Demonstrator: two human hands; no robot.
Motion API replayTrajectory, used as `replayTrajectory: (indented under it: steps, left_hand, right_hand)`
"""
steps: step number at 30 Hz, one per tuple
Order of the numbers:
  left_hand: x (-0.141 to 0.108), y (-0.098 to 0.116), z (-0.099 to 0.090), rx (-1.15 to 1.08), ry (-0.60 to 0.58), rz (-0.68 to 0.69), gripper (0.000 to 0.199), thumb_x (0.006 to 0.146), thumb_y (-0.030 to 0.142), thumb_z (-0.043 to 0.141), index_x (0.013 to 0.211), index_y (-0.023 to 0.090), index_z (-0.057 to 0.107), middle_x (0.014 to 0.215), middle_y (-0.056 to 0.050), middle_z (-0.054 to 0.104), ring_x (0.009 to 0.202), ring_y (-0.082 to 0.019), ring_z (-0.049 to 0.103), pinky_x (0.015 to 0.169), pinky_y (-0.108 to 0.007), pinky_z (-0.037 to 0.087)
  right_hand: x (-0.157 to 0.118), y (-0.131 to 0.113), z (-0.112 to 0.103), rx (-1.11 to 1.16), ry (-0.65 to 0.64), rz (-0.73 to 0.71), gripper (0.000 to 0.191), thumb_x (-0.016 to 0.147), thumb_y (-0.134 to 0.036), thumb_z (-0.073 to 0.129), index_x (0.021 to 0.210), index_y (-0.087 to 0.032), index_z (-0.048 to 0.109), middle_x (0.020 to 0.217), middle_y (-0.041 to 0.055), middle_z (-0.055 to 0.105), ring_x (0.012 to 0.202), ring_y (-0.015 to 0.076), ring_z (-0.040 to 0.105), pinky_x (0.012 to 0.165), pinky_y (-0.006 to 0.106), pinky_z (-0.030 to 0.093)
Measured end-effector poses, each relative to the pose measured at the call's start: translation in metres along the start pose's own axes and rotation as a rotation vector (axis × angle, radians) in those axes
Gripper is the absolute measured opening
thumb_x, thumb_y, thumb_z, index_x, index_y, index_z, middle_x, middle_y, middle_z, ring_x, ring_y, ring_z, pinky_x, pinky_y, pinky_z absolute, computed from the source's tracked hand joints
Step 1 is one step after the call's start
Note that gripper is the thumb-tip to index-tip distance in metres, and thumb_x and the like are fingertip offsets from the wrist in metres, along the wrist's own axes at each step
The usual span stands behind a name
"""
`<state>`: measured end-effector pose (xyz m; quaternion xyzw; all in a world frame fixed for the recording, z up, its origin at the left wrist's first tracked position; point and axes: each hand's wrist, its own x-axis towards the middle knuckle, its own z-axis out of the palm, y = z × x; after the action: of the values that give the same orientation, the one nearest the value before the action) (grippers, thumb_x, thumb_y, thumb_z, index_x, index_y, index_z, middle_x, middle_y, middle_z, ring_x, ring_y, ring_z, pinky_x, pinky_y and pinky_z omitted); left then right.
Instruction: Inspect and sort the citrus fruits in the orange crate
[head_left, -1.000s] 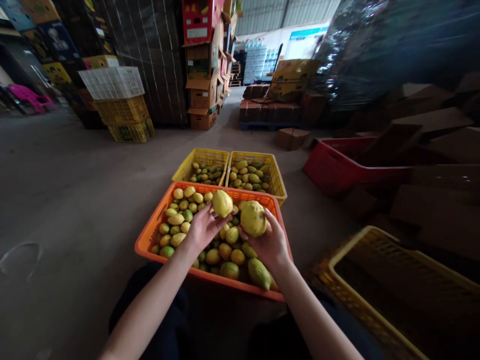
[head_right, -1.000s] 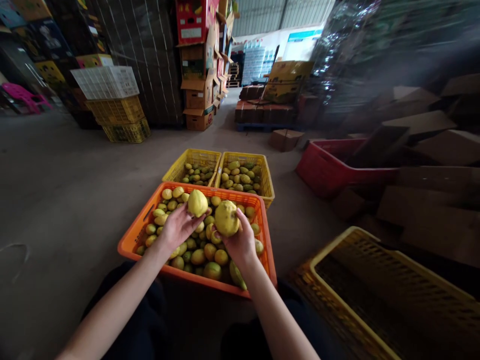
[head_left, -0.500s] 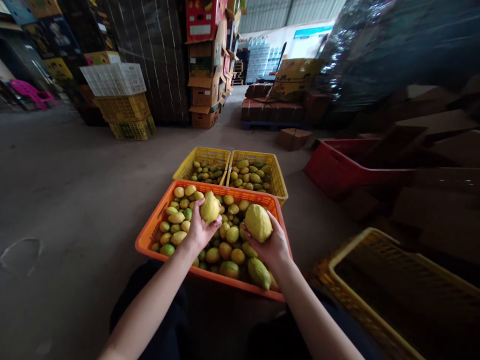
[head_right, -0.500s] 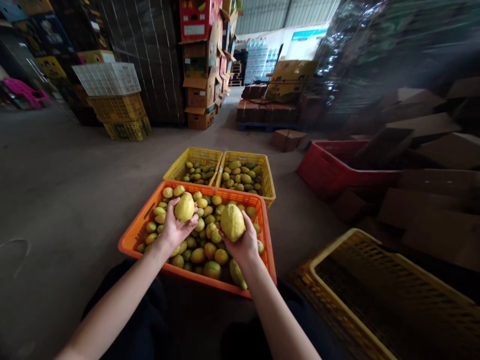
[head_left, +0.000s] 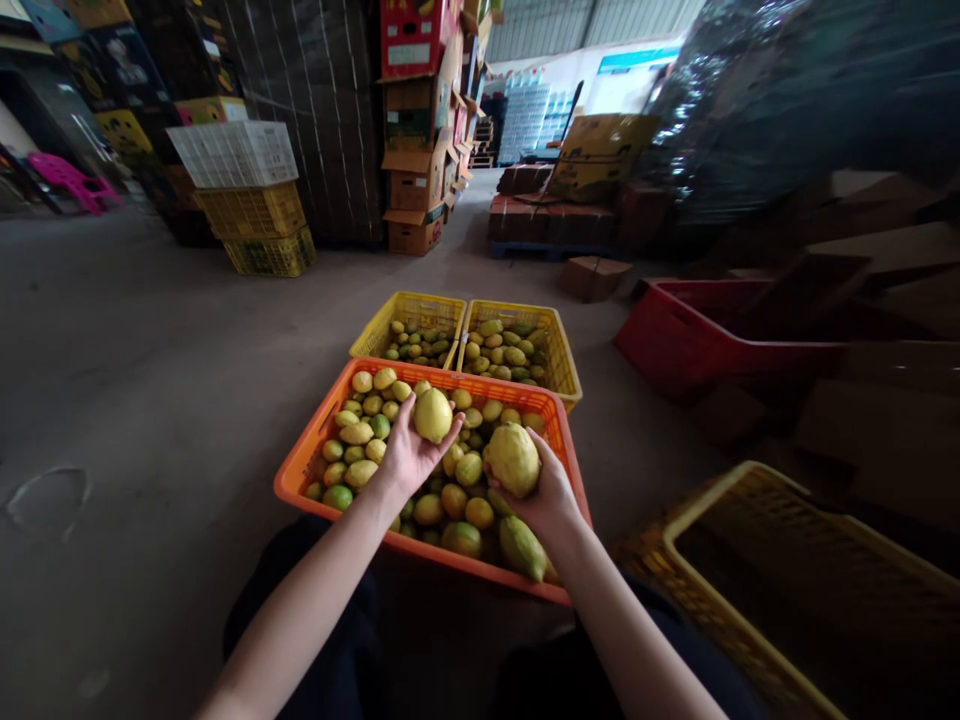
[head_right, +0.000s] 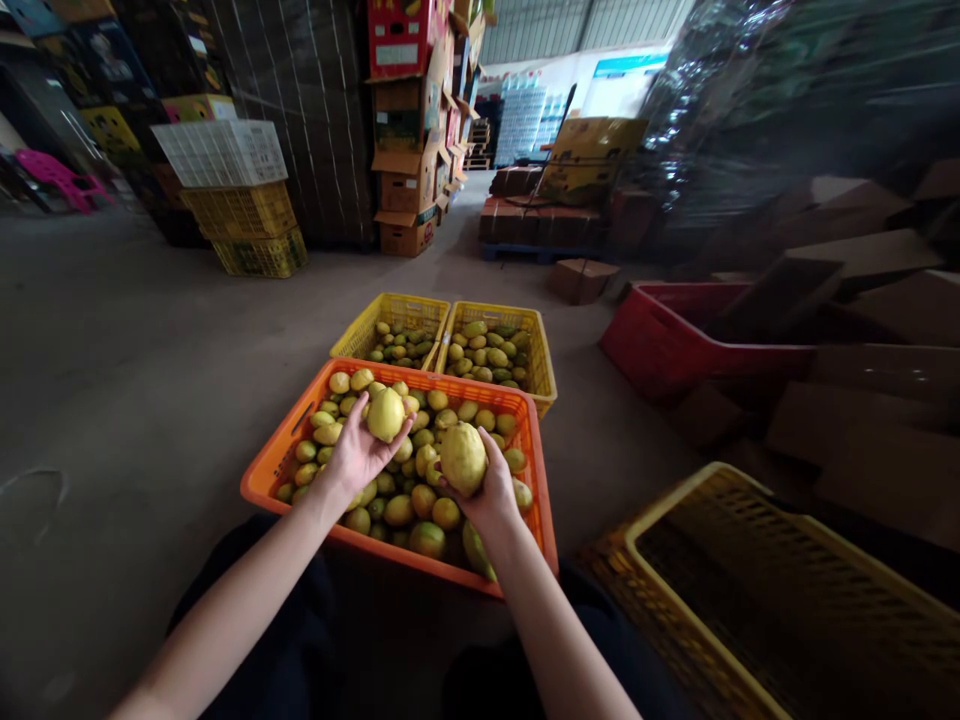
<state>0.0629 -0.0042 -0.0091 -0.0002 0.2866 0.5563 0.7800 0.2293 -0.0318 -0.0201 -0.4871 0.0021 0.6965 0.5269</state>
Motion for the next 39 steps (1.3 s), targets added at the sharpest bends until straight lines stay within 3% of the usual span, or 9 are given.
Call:
replayTrajectory:
  steps: [3,6,12,16,19,22,27,33,39]
  left_hand:
    - [-0.003,0.001,0.001,0.004,0.033,-0.090,0.025,0.097,0.030,0.055,0.110,0.011,0.063,0.079,-0.006,0.068,0.057,-0.010,0.064,0.048,-0.013,0.054]
    - [-0.004,0.003,-0.002,0.037,-0.013,-0.105,0.033,0.098,0.040,0.052,0.102,0.009,0.064,0.073,-0.006,0.066,0.043,-0.006,0.051,0.036,-0.011,0.043]
    - [-0.001,0.002,-0.006,0.065,-0.002,-0.010,0.040,0.097,0.043,0.047,0.101,0.008,0.066,0.066,-0.006,0.064,0.049,-0.010,0.055,0.041,-0.015,0.046]
    - [0.003,-0.001,-0.009,0.033,0.006,-0.014,0.041,0.098,0.037,0.043,0.115,0.008,0.067,0.071,-0.008,0.067,0.055,-0.013,0.060,0.048,-0.017,0.051]
    - [0.004,-0.002,-0.008,0.028,0.000,-0.039,0.038,0.099,0.028,0.041,0.123,0.011,0.065,0.079,-0.009,0.070,0.065,-0.015,0.066,0.056,-0.020,0.056]
    - [0.002,-0.002,-0.005,0.067,0.020,-0.010,0.030,0.099,0.030,0.048,0.117,0.014,0.065,0.082,-0.006,0.070,0.068,-0.016,0.068,0.057,-0.024,0.060]
    - [-0.001,0.002,-0.001,0.055,0.172,-0.038,0.023,0.089,0.034,0.068,0.101,0.014,0.066,0.073,-0.003,0.064,0.060,-0.012,0.063,0.050,-0.017,0.054]
    - [0.002,-0.003,-0.008,0.017,0.094,0.013,0.031,0.099,0.035,0.049,0.115,0.015,0.066,0.079,-0.007,0.068,0.066,-0.016,0.068,0.056,-0.023,0.058]
    - [0.003,-0.003,-0.009,-0.056,0.052,0.002,0.034,0.099,0.026,0.044,0.127,0.017,0.062,0.091,-0.009,0.072,0.076,-0.018,0.072,0.064,-0.027,0.062]
  right_hand:
    - [-0.001,-0.001,0.000,0.036,0.009,0.063,0.033,0.099,-0.042,0.038,0.091,-0.020,0.062,0.070,0.0067,0.068,0.054,0.0203,0.064,0.038,0.024,0.042]
    - [-0.002,-0.001,0.000,0.056,0.025,0.090,0.036,0.100,-0.040,0.033,0.092,-0.020,0.062,0.073,0.0077,0.069,0.059,0.0205,0.065,0.043,0.026,0.047]
    - [0.002,0.001,-0.002,0.105,0.057,-0.016,0.018,0.093,-0.037,0.052,0.094,-0.022,0.063,0.071,0.0025,0.067,0.063,0.0198,0.064,0.052,0.029,0.054]
    - [0.009,0.000,-0.007,0.167,0.063,0.015,0.020,0.095,-0.034,0.045,0.088,-0.023,0.061,0.068,0.0027,0.066,0.060,0.0202,0.063,0.047,0.029,0.051]
    - [0.018,0.000,-0.012,0.158,-0.012,0.041,0.022,0.093,-0.028,0.042,0.087,-0.022,0.062,0.068,0.0048,0.067,0.058,0.0206,0.062,0.046,0.029,0.050]
    - [0.023,0.000,-0.016,0.146,-0.040,0.014,0.019,0.092,-0.027,0.044,0.087,-0.023,0.062,0.069,0.0043,0.067,0.058,0.0211,0.064,0.047,0.031,0.052]
    - [0.020,-0.001,-0.014,0.128,0.015,-0.022,0.022,0.096,-0.035,0.045,0.084,-0.024,0.061,0.064,0.0018,0.066,0.054,0.0210,0.064,0.045,0.032,0.053]
    - [0.019,-0.001,-0.010,0.162,-0.046,0.035,0.022,0.095,-0.030,0.046,0.081,-0.023,0.061,0.065,0.0019,0.068,0.056,0.0200,0.066,0.047,0.031,0.056]
    - [0.014,-0.003,-0.008,0.164,0.049,-0.025,0.018,0.096,-0.033,0.050,0.084,-0.024,0.060,0.061,-0.0017,0.067,0.053,0.0185,0.065,0.056,0.035,0.061]
